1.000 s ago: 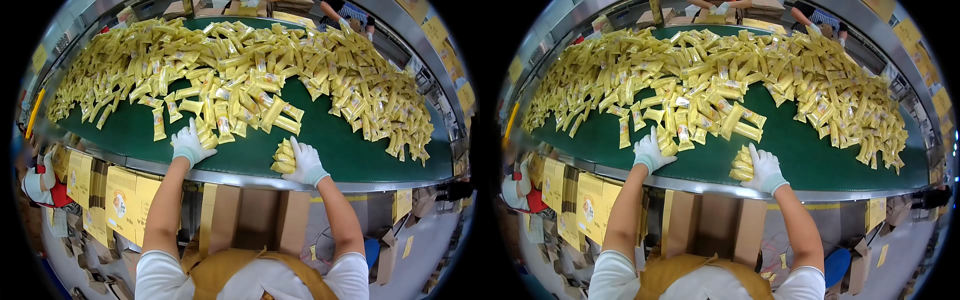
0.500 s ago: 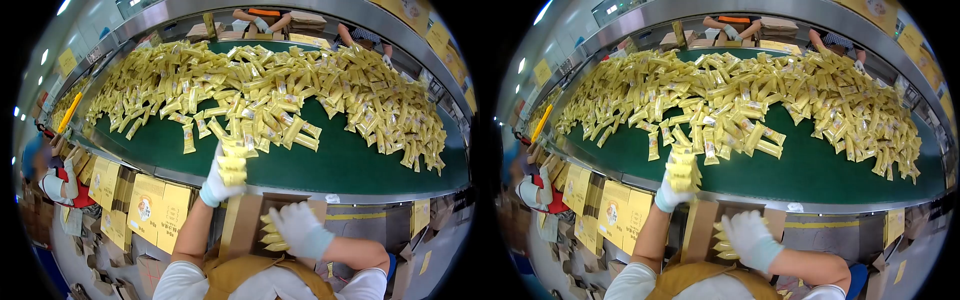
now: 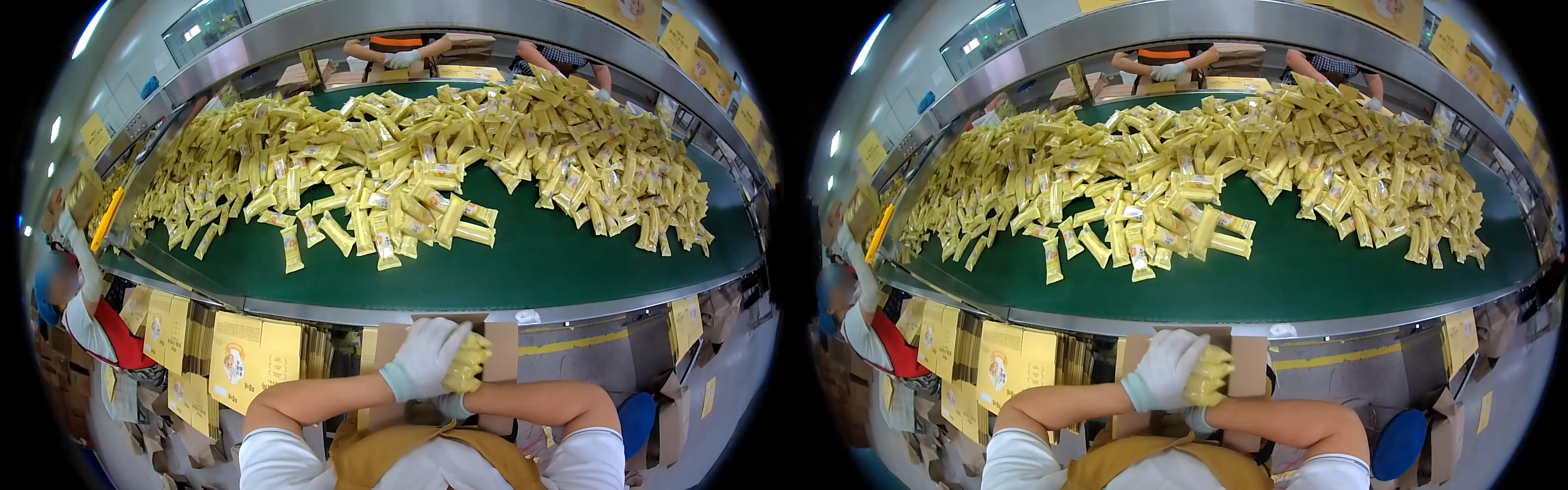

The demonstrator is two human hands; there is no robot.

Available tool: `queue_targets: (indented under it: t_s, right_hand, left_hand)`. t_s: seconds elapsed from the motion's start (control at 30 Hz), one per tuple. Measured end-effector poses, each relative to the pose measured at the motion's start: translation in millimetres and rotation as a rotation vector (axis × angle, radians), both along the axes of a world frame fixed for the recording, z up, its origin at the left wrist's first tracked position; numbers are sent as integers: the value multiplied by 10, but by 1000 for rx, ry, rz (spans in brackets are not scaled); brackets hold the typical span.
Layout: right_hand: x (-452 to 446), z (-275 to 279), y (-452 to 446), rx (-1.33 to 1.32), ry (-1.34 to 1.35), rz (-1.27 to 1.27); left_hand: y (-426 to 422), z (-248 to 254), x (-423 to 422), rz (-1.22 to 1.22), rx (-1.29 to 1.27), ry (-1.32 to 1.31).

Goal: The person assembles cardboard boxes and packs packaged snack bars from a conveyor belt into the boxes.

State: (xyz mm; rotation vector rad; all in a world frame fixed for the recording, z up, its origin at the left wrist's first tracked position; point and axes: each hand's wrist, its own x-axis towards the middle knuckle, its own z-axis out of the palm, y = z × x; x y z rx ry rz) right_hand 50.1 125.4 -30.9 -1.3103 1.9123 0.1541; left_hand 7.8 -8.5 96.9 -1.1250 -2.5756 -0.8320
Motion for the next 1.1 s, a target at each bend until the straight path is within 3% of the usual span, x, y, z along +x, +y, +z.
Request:
queue_targets:
  t_s: [0.13,0.27,0.37,0.4,0.5,0.53,0.6,0.67,0.73,0.77,0.8,0.83,0.87,0.9,0.93,0.97,1.0,1.1]
  right_hand:
    - [32,-91,15,27,10,29]
    - [164,-150,-42,27,185,-272]
    - [212,-204,-75,155,253,-228]
    - [120,220,-193,277,188,-168]
    - [169,-95,-69,257,161,-142]
    - [104,67,-19,213,74,-121]
    - [-147,588,93,127,-92,-80]
    - [-488,1122,247,42,-251,-36]
    - [-868,1563,655,-418,-598,-295]
    - [-1080,1852,818,-486,-581,-452]
    - [-1254,1925,961,-686,-410,-541]
    - [-1464,1928,1105,-723,-471,-798]
    - [-1691,1877,1137,-846,-395,-912]
    - [-1938,1651,1112,-967,-172,-981]
    - [-2198,1430,1064,-938,-78,-1055]
    - [-2448,1219,988,-878,233,-1001]
    - [-2703,1067,861,-820,350,-950]
    - [-3225,636,454,-735,433,-1084]
  left_hand:
    - [90,-313,119,180,-425,130]
    - [300,-604,68,210,-666,155]
    - [447,-777,10,97,-812,-70]
    - [478,-880,-23,72,-854,-110]
    - [508,-1232,-138,-11,-984,-225]
    - [497,-1206,-224,-72,-981,-387]
    - [374,-965,-296,-202,-955,-408]
    - [267,-407,-405,-342,-1009,-483]
    - [-72,179,-610,-512,-668,-702]
    - [-198,414,-875,-669,-585,-1015]
    - [-529,535,-1000,-709,-230,-1062]
    - [-771,660,-1159,-635,-9,-1169]
    - [-920,680,-1308,-445,3,-897]
    - [-994,549,-1523,-270,130,-806]
    - [-951,527,-1709,117,101,-786]
    - [-946,219,-2050,340,115,-654]
    - [-896,-33,-2269,538,220,-433]
    - [-667,-424,-2752,780,117,-344]
